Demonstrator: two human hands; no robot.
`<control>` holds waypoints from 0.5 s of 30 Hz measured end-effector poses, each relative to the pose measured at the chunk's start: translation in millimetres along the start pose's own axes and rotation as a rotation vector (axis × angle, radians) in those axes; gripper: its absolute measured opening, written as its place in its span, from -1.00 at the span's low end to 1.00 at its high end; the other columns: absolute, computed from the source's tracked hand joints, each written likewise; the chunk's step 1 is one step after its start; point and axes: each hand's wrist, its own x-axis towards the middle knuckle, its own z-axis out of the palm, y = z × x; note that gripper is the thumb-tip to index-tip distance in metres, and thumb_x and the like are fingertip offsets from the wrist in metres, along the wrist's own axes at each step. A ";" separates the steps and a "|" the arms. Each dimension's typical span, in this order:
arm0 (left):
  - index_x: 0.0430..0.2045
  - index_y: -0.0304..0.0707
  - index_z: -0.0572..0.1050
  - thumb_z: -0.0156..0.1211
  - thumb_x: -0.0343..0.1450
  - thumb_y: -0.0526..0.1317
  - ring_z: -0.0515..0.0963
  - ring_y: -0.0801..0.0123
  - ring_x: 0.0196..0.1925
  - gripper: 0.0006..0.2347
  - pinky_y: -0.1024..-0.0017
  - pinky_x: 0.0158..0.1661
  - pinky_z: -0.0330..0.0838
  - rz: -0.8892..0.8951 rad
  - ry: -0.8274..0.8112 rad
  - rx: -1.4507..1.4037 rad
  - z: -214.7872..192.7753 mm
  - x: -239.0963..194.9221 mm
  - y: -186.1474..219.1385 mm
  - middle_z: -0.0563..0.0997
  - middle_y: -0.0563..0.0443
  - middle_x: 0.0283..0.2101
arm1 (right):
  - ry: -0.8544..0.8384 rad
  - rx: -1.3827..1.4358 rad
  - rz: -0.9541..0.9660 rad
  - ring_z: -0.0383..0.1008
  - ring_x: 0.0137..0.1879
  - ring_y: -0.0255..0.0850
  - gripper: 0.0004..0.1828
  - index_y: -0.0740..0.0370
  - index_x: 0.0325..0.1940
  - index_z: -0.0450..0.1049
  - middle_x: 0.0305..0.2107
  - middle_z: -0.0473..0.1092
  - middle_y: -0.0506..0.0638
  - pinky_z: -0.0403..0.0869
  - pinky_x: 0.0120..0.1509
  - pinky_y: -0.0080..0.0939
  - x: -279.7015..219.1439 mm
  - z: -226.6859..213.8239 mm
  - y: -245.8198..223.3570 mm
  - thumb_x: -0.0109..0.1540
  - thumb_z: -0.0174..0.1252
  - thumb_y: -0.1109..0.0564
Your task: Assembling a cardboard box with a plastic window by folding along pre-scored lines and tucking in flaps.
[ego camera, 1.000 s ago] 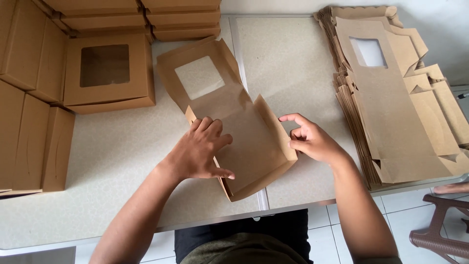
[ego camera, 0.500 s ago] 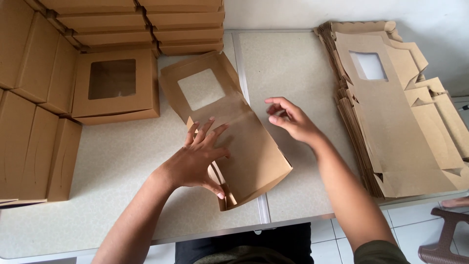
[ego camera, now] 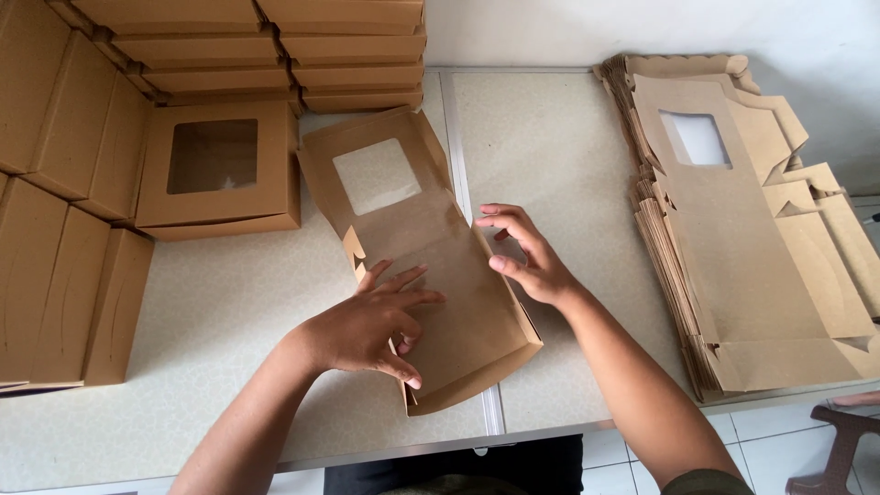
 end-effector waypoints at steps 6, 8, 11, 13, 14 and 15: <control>-0.69 -0.15 0.62 0.43 0.28 0.12 0.07 -0.29 0.53 -0.66 -0.45 0.35 -0.43 -0.053 -0.050 0.028 -10.4 -3.5 6.4 0.46 -0.25 0.29 | -0.057 -0.125 -0.037 -0.04 0.51 0.13 -0.37 0.15 0.31 0.34 0.37 0.07 0.17 0.06 0.54 0.11 -1.6 7.9 2.5 0.21 0.23 -0.10; -0.68 -0.12 0.62 0.40 0.30 0.13 0.07 -0.27 0.53 -0.66 -0.44 0.36 -0.44 -0.073 -0.055 0.039 -6.1 -5.2 4.5 0.46 -0.23 0.30 | -0.066 -0.171 -0.039 -0.05 0.52 0.12 -0.41 0.11 0.28 0.36 0.40 0.04 0.14 0.05 0.54 0.12 -2.1 5.4 3.3 0.20 0.23 -0.08; -0.67 -0.07 0.61 0.34 0.35 0.14 0.11 -0.18 0.52 -0.67 -0.41 0.37 -0.39 -0.129 -0.023 0.084 1.1 -9.4 12.0 0.49 -0.14 0.28 | -0.063 -0.246 -0.054 -0.08 0.53 0.13 -0.51 0.08 0.18 0.37 0.42 0.02 0.13 0.07 0.53 0.13 -4.0 5.5 6.5 0.20 0.21 -0.07; -0.66 -0.04 0.60 0.30 0.37 0.15 0.16 -0.11 0.51 -0.67 -0.40 0.38 -0.34 -0.167 0.012 0.117 11.5 -11.4 21.2 0.52 -0.09 0.25 | -0.052 -0.272 -0.067 -0.09 0.54 0.15 -0.57 0.09 0.10 0.37 0.42 0.03 0.14 0.09 0.52 0.14 -3.7 8.1 3.5 0.21 0.21 -0.08; -0.51 -0.06 0.62 0.15 0.42 0.13 0.11 -0.12 0.51 -0.69 -0.35 0.39 -0.44 -0.072 0.118 0.086 19.9 -12.3 26.4 0.50 -0.10 0.26 | -0.044 -0.274 -0.075 -0.07 0.55 0.11 -0.63 0.09 0.04 0.38 0.43 0.03 0.14 0.13 0.51 0.15 -3.0 10.2 -1.3 0.22 0.18 -0.07; -0.37 -0.08 0.64 0.01 0.47 0.10 0.07 -0.13 0.51 -0.67 -0.30 0.40 -0.53 0.021 0.223 0.054 29.1 -13.8 32.2 0.48 -0.10 0.27 | -0.035 -0.276 -0.081 -0.05 0.56 0.06 -0.69 0.09 -0.02 0.39 0.44 0.03 0.14 0.17 0.50 0.17 -3.7 13.2 -6.4 0.24 0.15 -0.06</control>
